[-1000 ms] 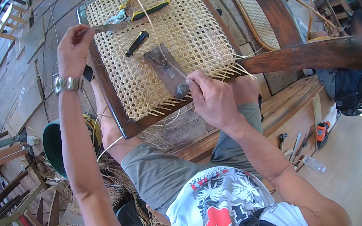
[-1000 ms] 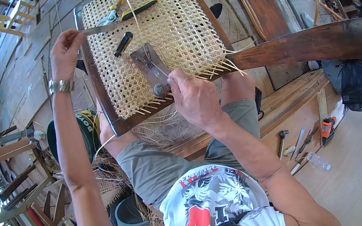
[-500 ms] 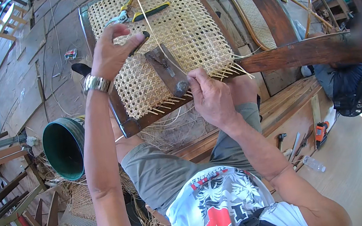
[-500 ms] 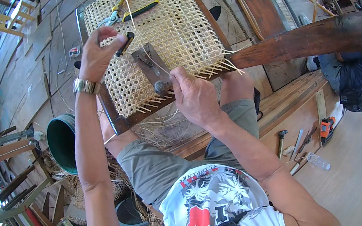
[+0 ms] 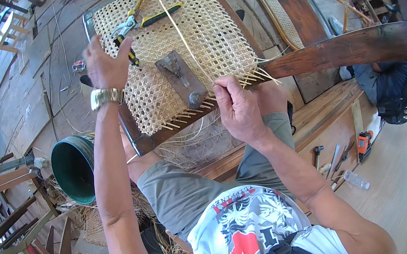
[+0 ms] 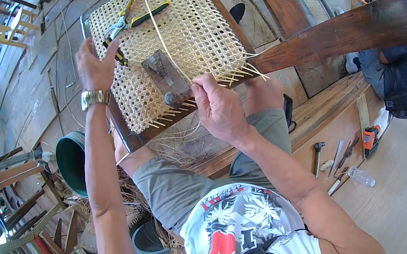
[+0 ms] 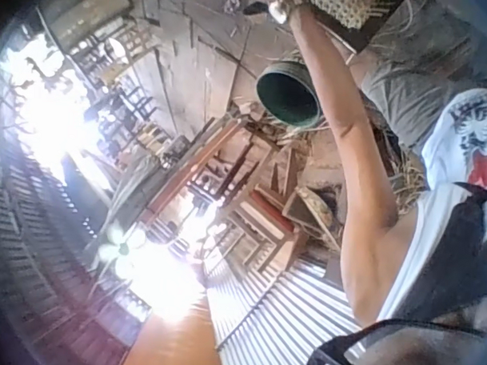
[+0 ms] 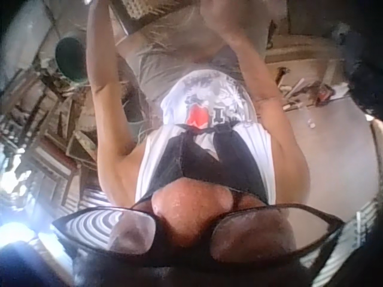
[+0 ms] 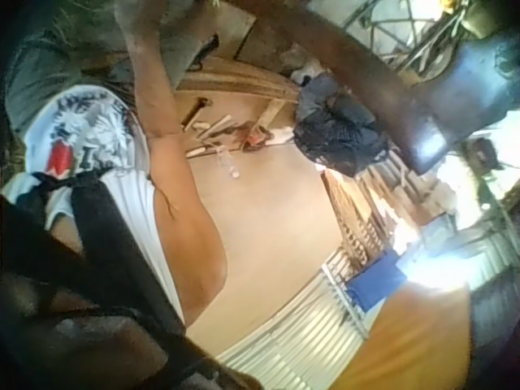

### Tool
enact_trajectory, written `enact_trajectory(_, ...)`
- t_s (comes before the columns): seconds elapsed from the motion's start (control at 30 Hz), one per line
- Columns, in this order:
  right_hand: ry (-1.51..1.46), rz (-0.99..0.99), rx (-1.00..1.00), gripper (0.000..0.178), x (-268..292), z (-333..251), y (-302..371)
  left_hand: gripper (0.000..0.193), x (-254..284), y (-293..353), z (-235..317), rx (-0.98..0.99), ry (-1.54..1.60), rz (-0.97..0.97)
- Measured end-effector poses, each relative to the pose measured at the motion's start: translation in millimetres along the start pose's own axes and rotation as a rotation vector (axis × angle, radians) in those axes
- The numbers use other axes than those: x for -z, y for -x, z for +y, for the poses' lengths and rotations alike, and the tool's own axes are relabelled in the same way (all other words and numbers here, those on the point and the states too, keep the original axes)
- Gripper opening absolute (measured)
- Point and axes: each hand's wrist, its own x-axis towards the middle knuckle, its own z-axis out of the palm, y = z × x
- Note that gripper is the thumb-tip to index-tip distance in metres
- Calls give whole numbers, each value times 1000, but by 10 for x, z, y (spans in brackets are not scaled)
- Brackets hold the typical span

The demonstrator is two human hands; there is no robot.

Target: The recorder is weaving or repairing the rattan seat of a wooden chair using traditional methods.

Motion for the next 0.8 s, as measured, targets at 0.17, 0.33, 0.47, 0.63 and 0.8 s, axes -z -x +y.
enact_trajectory(0.17,23,49,-45,7,253,126,128,53,506,42,371,-582,251,-426)
enact_trajectory(0.33,-29,9,-118,7,395,273,304,64,276,-18,506,-1083,-90,-834)
enact_trajectory(0.47,-82,-30,-226,7,424,273,396,38,134,46,757,-1262,-223,-977)
enact_trajectory(0.63,-156,4,-221,8,409,374,484,56,216,-247,694,-1051,-178,-777)
enact_trajectory(0.8,-312,-18,-365,6,398,331,187,89,237,-244,1038,-196,-187,-814)
